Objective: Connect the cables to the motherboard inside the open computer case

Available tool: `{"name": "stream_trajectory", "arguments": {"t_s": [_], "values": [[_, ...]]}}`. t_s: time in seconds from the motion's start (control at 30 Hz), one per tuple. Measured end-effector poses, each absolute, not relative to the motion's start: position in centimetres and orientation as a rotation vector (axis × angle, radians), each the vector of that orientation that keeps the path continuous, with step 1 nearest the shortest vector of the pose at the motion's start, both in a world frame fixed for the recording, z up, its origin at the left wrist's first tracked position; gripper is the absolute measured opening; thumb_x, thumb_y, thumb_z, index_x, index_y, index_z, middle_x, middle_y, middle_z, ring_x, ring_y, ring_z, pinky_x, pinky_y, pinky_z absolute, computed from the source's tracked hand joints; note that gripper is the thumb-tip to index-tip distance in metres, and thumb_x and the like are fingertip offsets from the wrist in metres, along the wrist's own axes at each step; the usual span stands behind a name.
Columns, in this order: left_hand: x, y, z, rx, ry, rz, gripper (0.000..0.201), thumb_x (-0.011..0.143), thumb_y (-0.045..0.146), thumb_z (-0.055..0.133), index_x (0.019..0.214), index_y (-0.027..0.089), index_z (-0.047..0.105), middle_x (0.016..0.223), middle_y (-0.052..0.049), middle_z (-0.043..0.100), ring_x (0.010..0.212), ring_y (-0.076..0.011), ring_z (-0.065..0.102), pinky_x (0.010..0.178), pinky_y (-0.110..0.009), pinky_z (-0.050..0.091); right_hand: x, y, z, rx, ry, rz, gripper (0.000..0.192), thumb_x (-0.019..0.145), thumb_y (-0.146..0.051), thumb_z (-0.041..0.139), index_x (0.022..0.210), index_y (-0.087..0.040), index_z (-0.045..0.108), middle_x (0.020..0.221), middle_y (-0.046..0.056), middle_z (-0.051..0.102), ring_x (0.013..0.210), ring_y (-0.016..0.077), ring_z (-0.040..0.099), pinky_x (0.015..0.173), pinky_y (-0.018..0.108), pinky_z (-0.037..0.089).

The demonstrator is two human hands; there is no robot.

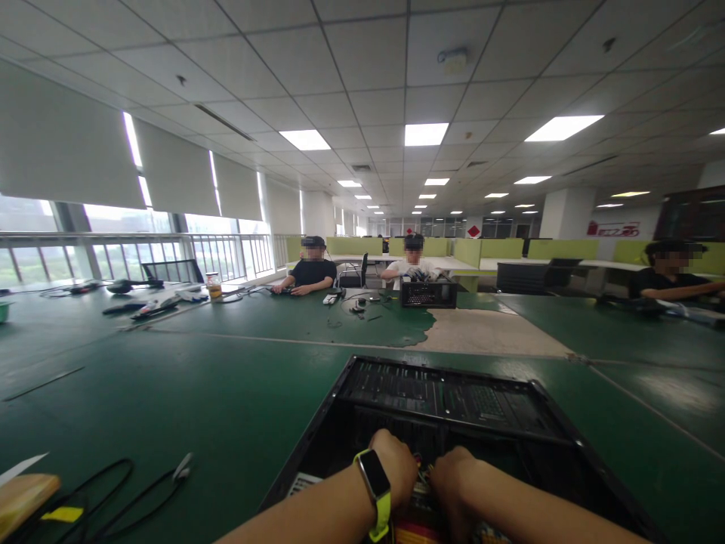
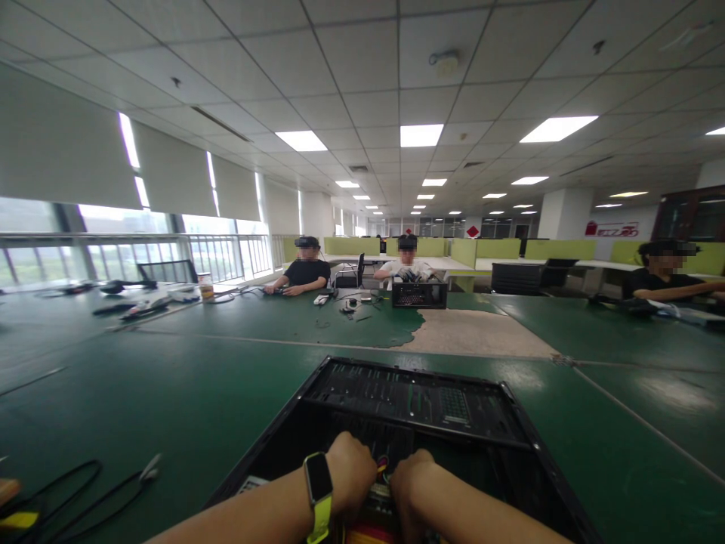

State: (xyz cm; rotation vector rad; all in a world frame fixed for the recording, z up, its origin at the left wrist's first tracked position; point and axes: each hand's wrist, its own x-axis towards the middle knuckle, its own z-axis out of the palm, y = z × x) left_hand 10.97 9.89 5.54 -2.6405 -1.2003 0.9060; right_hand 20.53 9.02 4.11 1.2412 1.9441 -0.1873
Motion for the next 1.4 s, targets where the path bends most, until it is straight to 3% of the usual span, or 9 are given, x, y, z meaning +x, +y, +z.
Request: {"name": "stream_trajectory", "arguments": {"t_s": [1.2,1.4], "values": [[11.0,9.2,6.7,-2.660,-1.199,0.909,0.036,0.073,0.030,0.059,0.105,0.013,0.060,0.106,-0.015,0.063,0.096,-0.0285,0.058,0.076,-0.042,0.047,20.3,9.0,4.6,1.240,1.952,-0.219,0.073,0.042,-0.026,0.078,0.110,-0.007,0.059,0.104,0.017,0.063,0.094,0.0319,0.060,0.083,0.039,0.048],[10.9,9.4,6.3,-2.678,-1.191,0.882,0.041,0.065,0.029,0.066,0.103,0.013,0.061,0.104,-0.016,0.064,0.095,-0.0297,0.058,0.075,-0.043,0.048,20.4,9.3,4.3,1.239,1.942,-0.205,0.073,0.044,-0.027,0.077,0.112,-0.010,0.058,0.107,0.015,0.063,0.095,0.0301,0.060,0.083,0.037,0.048]]}}
